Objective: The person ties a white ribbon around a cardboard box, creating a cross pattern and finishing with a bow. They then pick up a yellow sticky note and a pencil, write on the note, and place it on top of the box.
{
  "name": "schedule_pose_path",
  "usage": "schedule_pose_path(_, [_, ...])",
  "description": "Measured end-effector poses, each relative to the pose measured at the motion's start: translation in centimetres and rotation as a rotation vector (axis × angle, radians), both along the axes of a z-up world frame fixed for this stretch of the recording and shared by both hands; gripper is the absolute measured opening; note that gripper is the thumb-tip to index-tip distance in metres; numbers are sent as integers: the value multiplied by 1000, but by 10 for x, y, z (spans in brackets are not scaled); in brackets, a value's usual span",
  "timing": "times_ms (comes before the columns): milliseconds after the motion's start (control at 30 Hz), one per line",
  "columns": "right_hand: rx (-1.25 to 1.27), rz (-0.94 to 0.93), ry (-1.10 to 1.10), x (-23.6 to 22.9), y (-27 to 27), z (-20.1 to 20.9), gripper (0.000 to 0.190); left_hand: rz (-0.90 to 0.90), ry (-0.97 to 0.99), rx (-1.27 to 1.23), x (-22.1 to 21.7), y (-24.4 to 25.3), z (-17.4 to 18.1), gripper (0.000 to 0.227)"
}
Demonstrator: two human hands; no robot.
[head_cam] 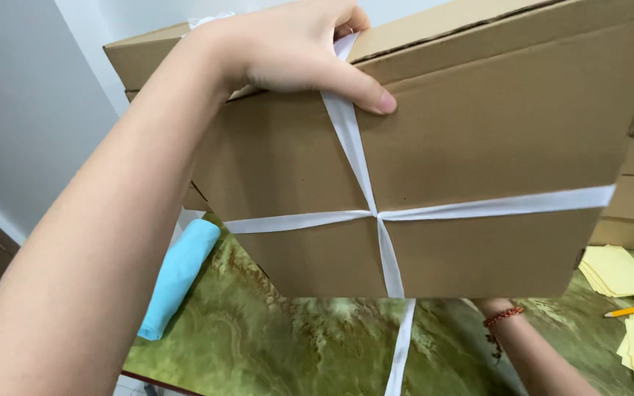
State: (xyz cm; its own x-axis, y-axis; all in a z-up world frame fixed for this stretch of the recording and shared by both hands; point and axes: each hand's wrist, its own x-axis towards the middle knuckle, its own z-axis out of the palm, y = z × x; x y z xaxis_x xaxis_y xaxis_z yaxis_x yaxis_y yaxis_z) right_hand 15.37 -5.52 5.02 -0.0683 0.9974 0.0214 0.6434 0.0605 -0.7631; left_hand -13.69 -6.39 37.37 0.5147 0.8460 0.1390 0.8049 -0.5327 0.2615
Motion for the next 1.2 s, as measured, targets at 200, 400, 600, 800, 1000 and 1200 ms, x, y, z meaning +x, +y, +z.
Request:
schedule_pose_path(200, [586,35,-449,73,54,-1,22,-230,52,152,-41,-26,-16,88])
schedule_pose_path(400, [1183,-6,-874,112,106,12,22,-587,-46,232,-60,-56,-71,104])
schedule_pose_path(600, [1628,-102,-1056,69,96,99,20,-598,-83,544,-60,-88,-146,104])
schedule_pose_path(800, [1703,-53,-932,39,62,143,10,-516,-150,677,-62,-100,-223,72])
schedule_pose_path(1000, [1633,94,-706,1,31,136,8,-385,-48,804,-38,-99,-313,106])
schedule_pose_path(1200, [1453,191,-431,-24,-9,109,18,-164,-178,1069,19,-118,-408,33])
